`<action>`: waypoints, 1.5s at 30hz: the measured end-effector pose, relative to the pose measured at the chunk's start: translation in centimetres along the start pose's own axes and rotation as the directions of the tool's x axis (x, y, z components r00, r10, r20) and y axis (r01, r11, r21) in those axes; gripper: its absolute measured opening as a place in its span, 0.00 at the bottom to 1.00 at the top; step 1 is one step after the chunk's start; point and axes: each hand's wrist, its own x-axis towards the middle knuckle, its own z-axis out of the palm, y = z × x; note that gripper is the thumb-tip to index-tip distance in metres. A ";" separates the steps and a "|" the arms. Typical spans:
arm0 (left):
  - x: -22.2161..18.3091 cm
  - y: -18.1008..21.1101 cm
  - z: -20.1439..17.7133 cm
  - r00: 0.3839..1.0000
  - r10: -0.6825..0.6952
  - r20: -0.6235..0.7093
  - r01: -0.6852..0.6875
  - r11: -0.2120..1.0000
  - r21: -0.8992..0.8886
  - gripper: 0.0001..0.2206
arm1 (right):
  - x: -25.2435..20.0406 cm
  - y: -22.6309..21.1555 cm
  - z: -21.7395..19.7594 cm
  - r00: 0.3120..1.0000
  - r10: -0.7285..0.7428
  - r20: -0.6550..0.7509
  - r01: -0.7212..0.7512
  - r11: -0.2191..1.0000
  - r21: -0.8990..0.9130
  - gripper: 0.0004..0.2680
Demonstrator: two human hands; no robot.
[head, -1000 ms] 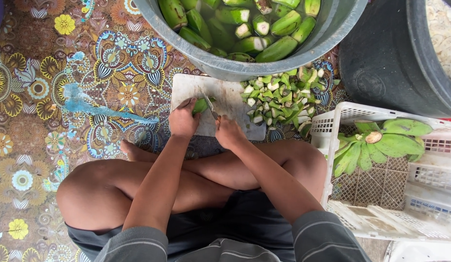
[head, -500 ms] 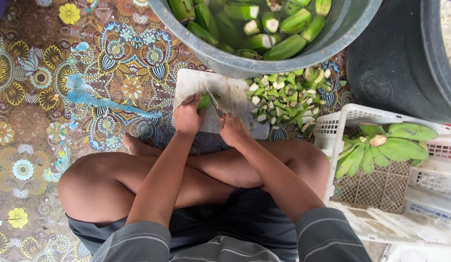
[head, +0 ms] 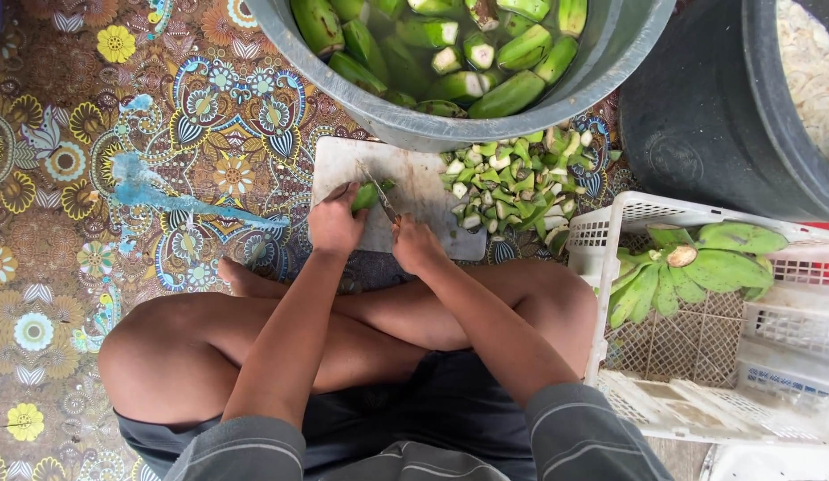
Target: The person slices green bananas by hand on a cutting board and puts them into a large basin of water, occasionally picking bunches from a crate.
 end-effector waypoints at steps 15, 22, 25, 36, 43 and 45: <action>-0.4 -0.1 0.3 0.999 -0.039 -0.011 0.039 0.999 0.003 0.25 | 0.1 2.0 1.2 0.997 -0.080 -0.016 0.080 0.996 0.040 0.14; 0.0 0.9 -0.7 0.999 -0.024 -0.022 0.023 0.999 -0.024 0.23 | -0.1 0.8 0.7 1.000 0.002 0.017 -0.001 1.000 -0.028 0.15; -0.1 0.2 -0.2 0.999 -0.043 0.009 0.043 0.999 -0.019 0.23 | -1.5 0.4 -1.0 0.998 0.020 0.057 -0.016 0.997 -0.072 0.15; 0.2 1.5 -1.2 0.961 -0.271 -0.048 0.262 0.954 -0.144 0.23 | -4.1 2.1 -9.7 0.988 0.154 0.012 -0.124 0.838 -0.531 0.17; 0.2 3.3 -4.3 0.811 -0.581 0.067 0.582 0.813 0.006 0.27 | -7.9 0.4 -11.8 0.989 0.124 -0.076 -0.143 0.927 -0.346 0.18; 0.2 3.9 -5.7 0.834 -0.541 0.109 0.531 0.841 0.104 0.27 | -7.8 0.2 -10.4 0.987 0.149 -0.053 -0.158 0.951 -0.265 0.21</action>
